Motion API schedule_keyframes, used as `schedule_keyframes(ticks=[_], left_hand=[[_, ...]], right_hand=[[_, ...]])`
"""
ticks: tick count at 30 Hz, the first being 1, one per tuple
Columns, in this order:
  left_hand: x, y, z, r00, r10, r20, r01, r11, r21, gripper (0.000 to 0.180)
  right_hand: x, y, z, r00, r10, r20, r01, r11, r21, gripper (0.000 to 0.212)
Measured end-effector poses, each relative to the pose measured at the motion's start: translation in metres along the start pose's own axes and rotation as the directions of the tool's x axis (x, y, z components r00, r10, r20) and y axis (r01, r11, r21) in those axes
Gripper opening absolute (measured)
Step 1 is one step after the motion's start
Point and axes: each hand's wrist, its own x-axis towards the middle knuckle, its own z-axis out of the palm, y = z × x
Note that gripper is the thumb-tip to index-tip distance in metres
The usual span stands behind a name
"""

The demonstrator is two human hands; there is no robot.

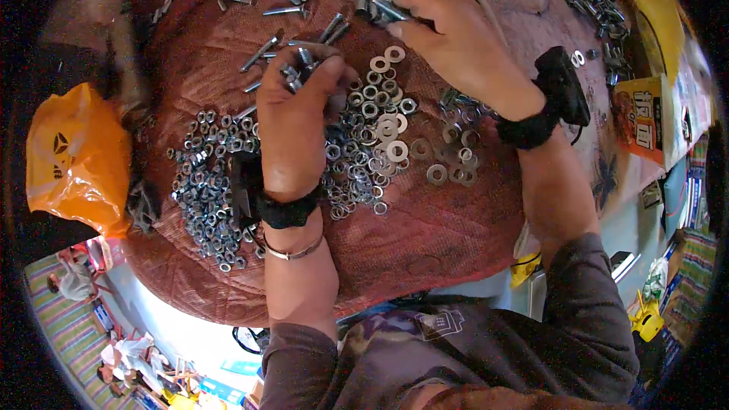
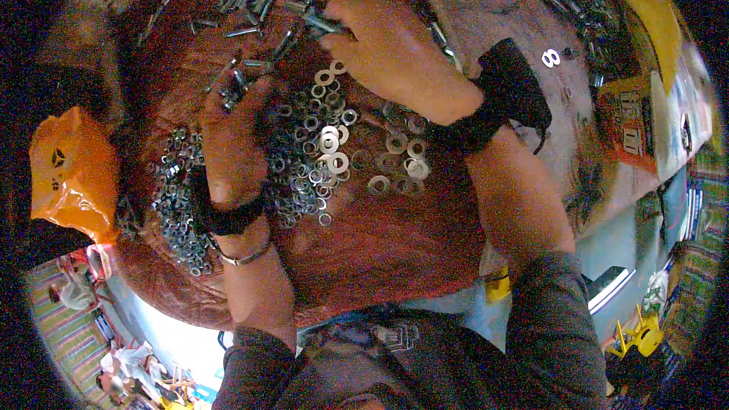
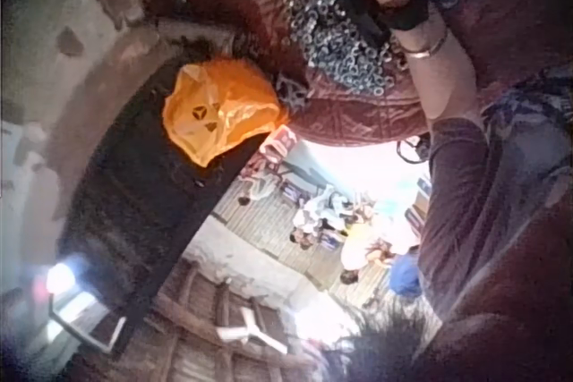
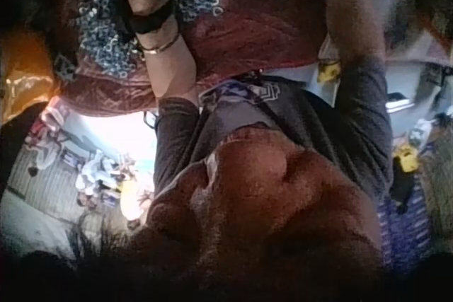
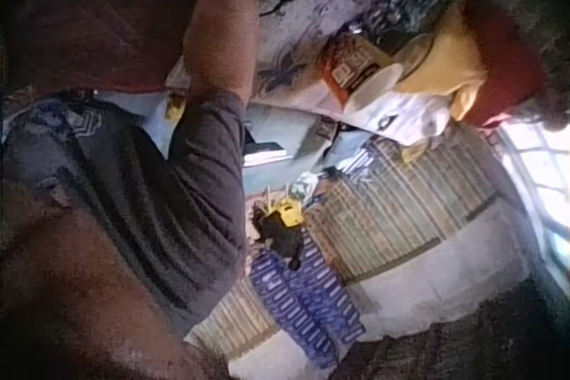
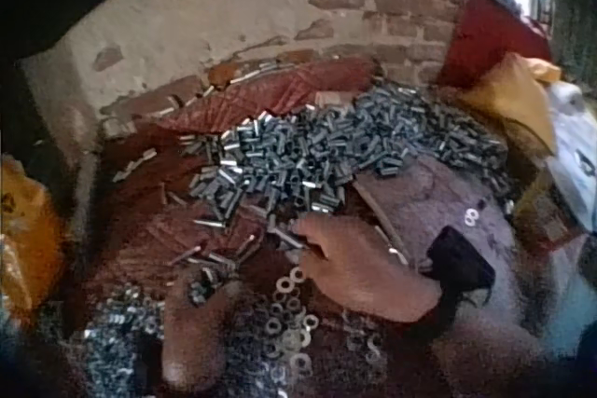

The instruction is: Manually assembling nuts onto bolts and sorting metal washers and fasteners.

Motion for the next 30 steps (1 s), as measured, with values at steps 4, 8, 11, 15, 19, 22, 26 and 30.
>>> schedule_keyframes(ticks=[4, 8, 11, 15, 19, 22, 26, 30], left_hand=[[-0.007, 0.007, 0.009, 0.999, -0.045, -0.016, 0.044, 0.999, -0.015, 0.014], [-0.007, 0.003, 0.006, 1.0, -0.022, 0.018, 0.023, 0.998, -0.051, 0.02], [-0.007, 0.002, 0.007, 0.999, -0.036, 0.011, 0.037, 0.997, -0.075, 0.018], [-0.005, 0.005, 0.005, 0.995, -0.095, 0.038, 0.097, 0.994, -0.042, 0.012], [-0.005, 0.001, 0.002, 0.998, -0.036, 0.054, 0.038, 0.999, -0.034, 0.01], [-0.004, 0.001, 0.005, 0.996, -0.071, -0.049, 0.064, 0.99, -0.126, 0.01], [-0.003, -0.003, 0.001, 1.0, 0.001, 0.003, -0.001, 0.998, -0.066, 0.013], [-0.007, 0.004, 0.004, 0.995, -0.086, -0.056, 0.076, 0.984, -0.161, 0.016]], right_hand=[[-0.005, -0.026, 0.0, 0.986, 0.028, 0.164, -0.124, 0.779, 0.615, 0.017], [-0.003, -0.036, -0.008, 0.955, 0.041, 0.294, -0.241, 0.686, 0.687, 0.013], [-0.004, -0.033, -0.002, 0.97, 0.041, 0.24, -0.2, 0.697, 0.689, 0.011], [-0.006, -0.037, -0.003, 0.987, 0.043, 0.155, -0.131, 0.773, 0.621, 0.012], [-0.007, -0.035, 0.003, 0.999, -0.036, -0.014, 0.038, 0.865, 0.501, 0.012], [-0.008, -0.031, 0.002, 0.991, -0.127, 0.029, 0.104, 0.906, 0.41, 0.018], [-0.008, -0.035, 0.004, 0.997, -0.016, 0.073, -0.024, 0.861, 0.508, 0.014], [-0.005, -0.034, -0.005, 0.976, 0.046, 0.214, -0.161, 0.814, 0.559, 0.015]])
